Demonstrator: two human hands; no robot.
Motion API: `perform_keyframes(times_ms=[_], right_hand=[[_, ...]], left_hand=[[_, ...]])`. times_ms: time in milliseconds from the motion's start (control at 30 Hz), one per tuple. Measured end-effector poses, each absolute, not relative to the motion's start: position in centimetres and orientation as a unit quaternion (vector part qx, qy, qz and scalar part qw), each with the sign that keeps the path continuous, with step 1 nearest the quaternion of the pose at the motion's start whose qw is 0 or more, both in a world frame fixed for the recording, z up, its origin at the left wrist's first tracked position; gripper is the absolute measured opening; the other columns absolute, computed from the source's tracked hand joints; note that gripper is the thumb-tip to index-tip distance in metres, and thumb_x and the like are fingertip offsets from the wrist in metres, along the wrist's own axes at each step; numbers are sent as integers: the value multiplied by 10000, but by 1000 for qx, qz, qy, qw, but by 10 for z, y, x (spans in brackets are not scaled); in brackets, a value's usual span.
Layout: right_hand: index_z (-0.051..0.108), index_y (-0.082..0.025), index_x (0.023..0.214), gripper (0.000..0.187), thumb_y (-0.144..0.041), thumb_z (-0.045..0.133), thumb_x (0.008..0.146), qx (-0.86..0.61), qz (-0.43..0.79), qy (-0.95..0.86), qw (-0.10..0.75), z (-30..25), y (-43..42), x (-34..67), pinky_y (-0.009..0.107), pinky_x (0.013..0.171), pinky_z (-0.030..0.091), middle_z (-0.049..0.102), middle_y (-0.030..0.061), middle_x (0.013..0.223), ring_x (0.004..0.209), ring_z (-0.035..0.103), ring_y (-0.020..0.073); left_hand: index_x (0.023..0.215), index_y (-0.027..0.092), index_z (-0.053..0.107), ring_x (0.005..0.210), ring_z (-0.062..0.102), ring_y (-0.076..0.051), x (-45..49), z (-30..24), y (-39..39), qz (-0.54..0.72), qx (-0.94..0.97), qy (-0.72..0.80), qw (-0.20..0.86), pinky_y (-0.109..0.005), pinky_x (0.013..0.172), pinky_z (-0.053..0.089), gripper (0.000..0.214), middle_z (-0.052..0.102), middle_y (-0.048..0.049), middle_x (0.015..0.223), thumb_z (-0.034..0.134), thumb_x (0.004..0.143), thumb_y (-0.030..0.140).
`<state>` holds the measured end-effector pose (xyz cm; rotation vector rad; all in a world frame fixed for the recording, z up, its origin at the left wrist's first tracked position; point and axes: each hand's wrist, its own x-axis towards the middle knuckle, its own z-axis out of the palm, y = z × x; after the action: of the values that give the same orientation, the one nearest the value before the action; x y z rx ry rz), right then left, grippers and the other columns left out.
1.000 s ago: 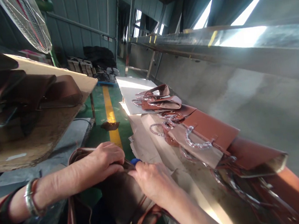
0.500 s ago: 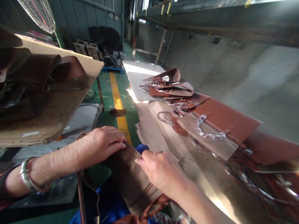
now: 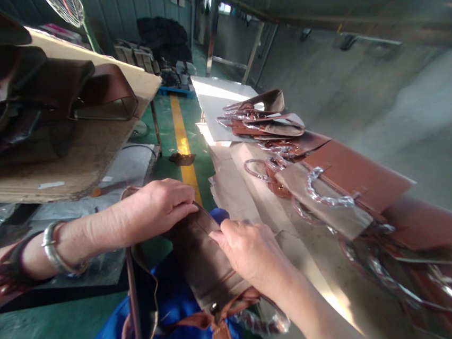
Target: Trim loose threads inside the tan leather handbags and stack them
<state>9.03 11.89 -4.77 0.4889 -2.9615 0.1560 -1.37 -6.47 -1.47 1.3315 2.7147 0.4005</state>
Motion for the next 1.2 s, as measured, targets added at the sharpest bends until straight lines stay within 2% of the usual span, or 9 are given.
perform_keyframes(times_ms=[100, 233, 367, 467, 633, 700, 867, 1033, 1200], right_hand=[[460, -197, 717, 409, -384, 218, 988, 146, 95, -984, 36, -39, 119, 94, 273, 494, 250, 551, 6, 566, 484, 528, 137], [503, -194, 930, 299, -418, 308, 967, 74, 103, -991, -33, -23, 111, 88, 261, 490, 270, 602, 3, 599, 535, 586, 169], [546, -196, 854, 285, -355, 340, 971, 110, 105, -988, -30, -21, 96, 70, 256, 538, 319, 678, 47, 752, 704, 656, 192], [556, -184, 839, 289, -298, 327, 974, 147, 122, -982, -10, -24, 90, 62, 251, 548, 338, 676, 44, 738, 688, 657, 178], [541, -182, 815, 251, -282, 359, 956, 172, 117, -978, 0, -25, 87, 63, 258, 518, 319, 664, 38, 703, 636, 646, 176], [528, -183, 792, 248, -275, 363, 952, 168, 115, -979, 0, -26, 88, 63, 255, 521, 316, 659, 37, 693, 637, 642, 172], [480, -191, 735, 294, -295, 326, 963, 149, 107, -983, 14, -33, 93, 63, 254, 539, 318, 628, 29, 661, 621, 617, 165], [462, -201, 728, 336, -337, 279, 974, 158, 114, -981, 15, -35, 94, 66, 258, 544, 312, 614, 24, 646, 603, 602, 161], [439, -206, 700, 335, -335, 281, 965, 164, 133, -977, 24, -36, 95, 66, 253, 531, 302, 579, 13, 619, 562, 562, 146]], left_hand=[[723, 137, 544, 792, 609, -196, -12, -13, -64, 145, 438, 886, 55, -284, 721, 464, 181, 628, -53, 783, 517, 875, 232], [714, 137, 548, 792, 611, -208, -8, -11, -63, 151, 445, 881, 59, -302, 721, 475, 182, 629, -64, 774, 501, 873, 212], [702, 140, 547, 771, 602, -200, -5, -10, -61, 151, 455, 876, 55, -305, 709, 477, 187, 623, -63, 767, 456, 865, 157], [702, 141, 542, 777, 594, -187, -4, -9, -65, 159, 458, 873, 62, -302, 728, 480, 186, 626, -62, 792, 450, 863, 131], [745, 154, 568, 1034, 551, -225, -2, -10, -83, 184, 500, 846, -2, -436, 1001, 366, 106, 632, -77, 1012, 535, 846, 147], [741, 149, 568, 1071, 545, -242, -2, -11, -92, 186, 488, 853, -10, -478, 1043, 318, 74, 631, -86, 1054, 592, 811, 150], [692, 136, 543, 941, 602, -226, -7, -15, -103, 181, 455, 871, -19, -430, 983, 390, 141, 661, -86, 984, 646, 780, 179], [845, 167, 614, 889, 615, -198, -12, -18, -103, 202, 469, 860, -27, -313, 813, 456, 46, 671, -40, 905, 592, 824, 202], [922, 163, 607, 878, 629, -210, -13, -20, -99, 169, 461, 871, -31, -321, 797, 466, 106, 672, -43, 884, 537, 859, 210]])
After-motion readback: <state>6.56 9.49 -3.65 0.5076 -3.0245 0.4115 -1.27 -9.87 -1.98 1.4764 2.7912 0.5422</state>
